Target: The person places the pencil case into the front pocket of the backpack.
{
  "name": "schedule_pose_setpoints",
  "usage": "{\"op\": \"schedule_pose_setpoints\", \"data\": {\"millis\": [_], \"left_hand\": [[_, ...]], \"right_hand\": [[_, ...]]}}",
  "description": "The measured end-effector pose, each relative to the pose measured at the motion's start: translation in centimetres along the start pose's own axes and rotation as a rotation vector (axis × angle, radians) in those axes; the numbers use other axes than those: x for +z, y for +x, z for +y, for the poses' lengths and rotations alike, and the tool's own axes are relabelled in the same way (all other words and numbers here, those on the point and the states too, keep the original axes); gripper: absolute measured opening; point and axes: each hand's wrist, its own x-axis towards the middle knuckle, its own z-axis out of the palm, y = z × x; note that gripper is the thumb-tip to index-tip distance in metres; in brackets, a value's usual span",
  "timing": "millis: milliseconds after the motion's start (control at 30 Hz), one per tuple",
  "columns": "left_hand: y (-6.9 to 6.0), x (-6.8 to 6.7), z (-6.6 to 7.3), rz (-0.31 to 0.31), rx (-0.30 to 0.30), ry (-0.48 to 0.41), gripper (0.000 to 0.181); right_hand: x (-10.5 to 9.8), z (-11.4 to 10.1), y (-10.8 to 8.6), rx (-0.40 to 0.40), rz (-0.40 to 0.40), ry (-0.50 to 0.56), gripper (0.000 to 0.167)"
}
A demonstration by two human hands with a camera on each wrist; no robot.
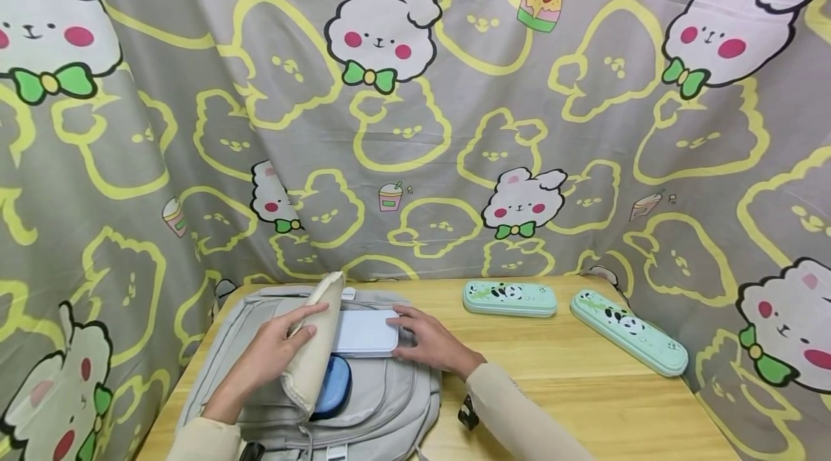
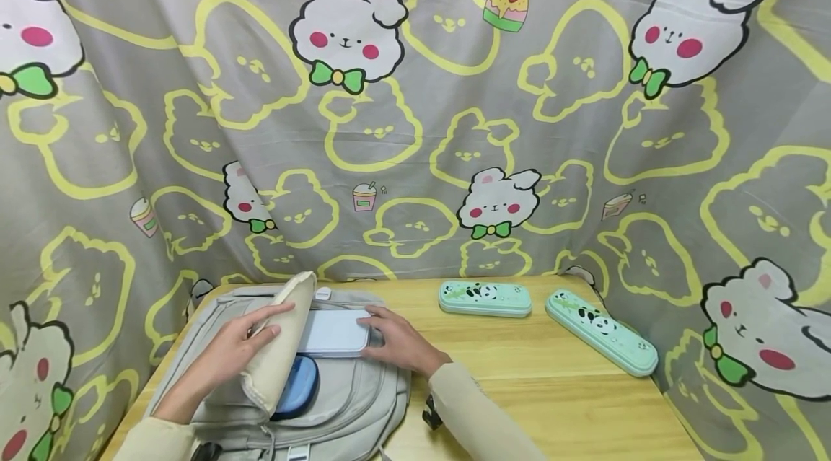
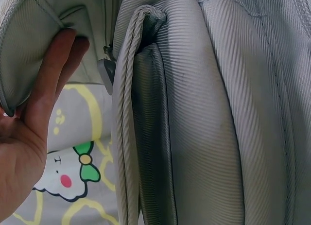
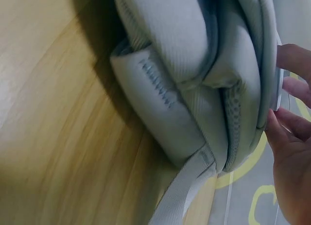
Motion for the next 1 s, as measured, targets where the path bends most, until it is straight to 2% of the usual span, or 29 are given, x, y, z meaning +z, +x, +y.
{"op": "schedule_pose_setpoints", "data": {"millis": [400, 733, 1000], "left_hand": [[0.0, 0.2, -0.2, 0.008, 0.007, -0.003, 0.043], [0.0, 0.2, -0.1, 0.023, -0.007, -0.004, 0.042], [0.0, 0.3, -0.2, 0.048, -0.001, 0.001, 0.041]], "right_hand": [[0.9, -1.2, 1.5, -0.047, -0.002, 0.017, 0.058], [1.7, -2.2, 2.7, -0.078, 0.007, -0.081, 0.057], [2.3, -3.0, 3.6, -0.077, -0.011, -0.073, 0.056]]}}
